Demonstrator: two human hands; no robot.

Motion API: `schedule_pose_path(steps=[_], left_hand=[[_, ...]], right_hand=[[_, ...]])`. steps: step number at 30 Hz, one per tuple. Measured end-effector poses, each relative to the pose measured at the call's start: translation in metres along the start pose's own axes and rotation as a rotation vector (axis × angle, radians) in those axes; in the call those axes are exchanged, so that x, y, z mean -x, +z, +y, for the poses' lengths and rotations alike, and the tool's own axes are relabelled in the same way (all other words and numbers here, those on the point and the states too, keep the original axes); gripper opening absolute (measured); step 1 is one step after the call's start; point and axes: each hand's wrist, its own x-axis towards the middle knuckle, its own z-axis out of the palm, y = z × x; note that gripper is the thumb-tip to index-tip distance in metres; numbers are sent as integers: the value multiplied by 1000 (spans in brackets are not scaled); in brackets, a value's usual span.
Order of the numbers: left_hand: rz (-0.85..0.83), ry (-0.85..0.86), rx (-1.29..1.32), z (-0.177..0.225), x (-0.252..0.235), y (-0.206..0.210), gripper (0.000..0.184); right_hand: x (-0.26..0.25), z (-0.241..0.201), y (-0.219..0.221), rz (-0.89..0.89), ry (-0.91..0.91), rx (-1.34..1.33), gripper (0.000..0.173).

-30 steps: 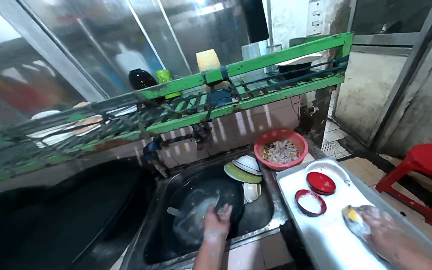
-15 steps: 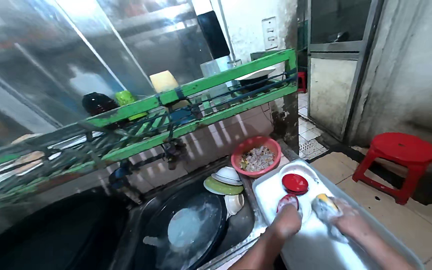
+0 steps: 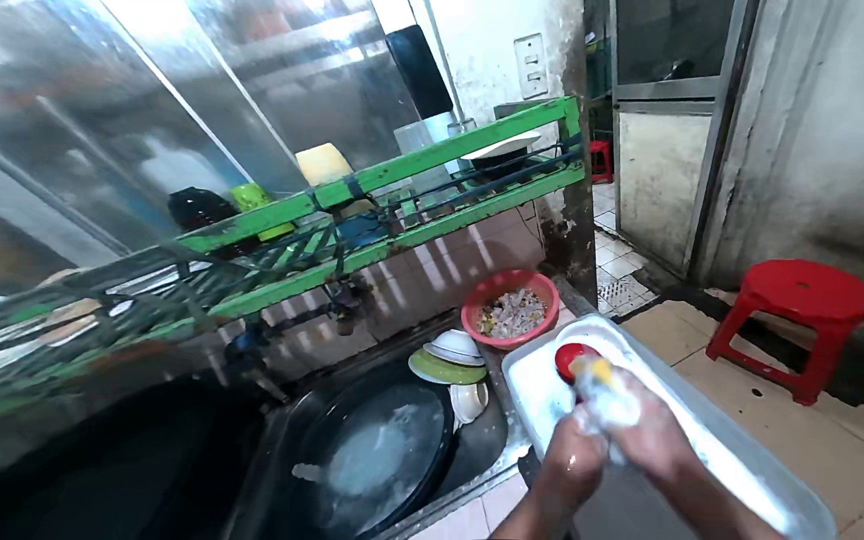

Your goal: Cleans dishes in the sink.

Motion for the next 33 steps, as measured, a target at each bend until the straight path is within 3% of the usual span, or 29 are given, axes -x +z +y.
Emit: schedule_pose_path(steps=[2, 4, 6, 10, 12, 14, 16, 17, 19, 21, 22, 23, 26, 29, 31, 33], left_hand=[[-25, -14, -5, -2, 3, -7, 26], [-61, -45, 142, -2, 8, -5, 39], [52, -19, 365, -7, 8, 2, 40], [355, -44, 890, -6, -10, 5, 24], [332, -31, 913, -7, -7, 1, 23], [274, -40, 796, -10, -1, 3, 29], [307, -100, 730, -5, -2, 8, 30], [360, -139, 736, 0, -6, 10, 28], [526, -217, 838, 14, -19, 10, 21], [550, -225, 1015, 23, -25, -1, 31], [532, -231, 1082, 27, -26, -7, 34], [525, -240, 1131, 30, -28, -10, 36], [464, -160, 1145, 19, -26, -11, 38], [431, -69, 793, -2, -22, -4, 43], [311, -122, 564, -12, -19, -8, 55], [252, -286, 672, -9, -24, -8, 60]], right_hand=[[6, -2, 6, 0, -15, -45, 70], [-14, 5, -7, -43, 177, -236, 60], [-25, 7, -13, -34, 263, -352, 55], [6, 1, 25, 262, -26, -307, 66], [7, 9, 30, 300, -49, -384, 65], [-10, 14, 13, 172, 92, -437, 60], [-24, 1, 1, 67, 179, -275, 54], [-25, -8, 3, 40, 145, -124, 54], [-13, -12, 22, 120, -125, 116, 50], [-7, 10, 49, 283, -524, 136, 43], [-7, 20, 58, 300, -615, 41, 43], [-5, 25, 60, 276, -566, -136, 48], [-7, 10, 31, 230, -33, -518, 70], [-24, -10, -6, 95, 208, -467, 65], [-24, -25, -13, 54, 136, -186, 61], [-13, -25, -7, 92, -155, 110, 53]])
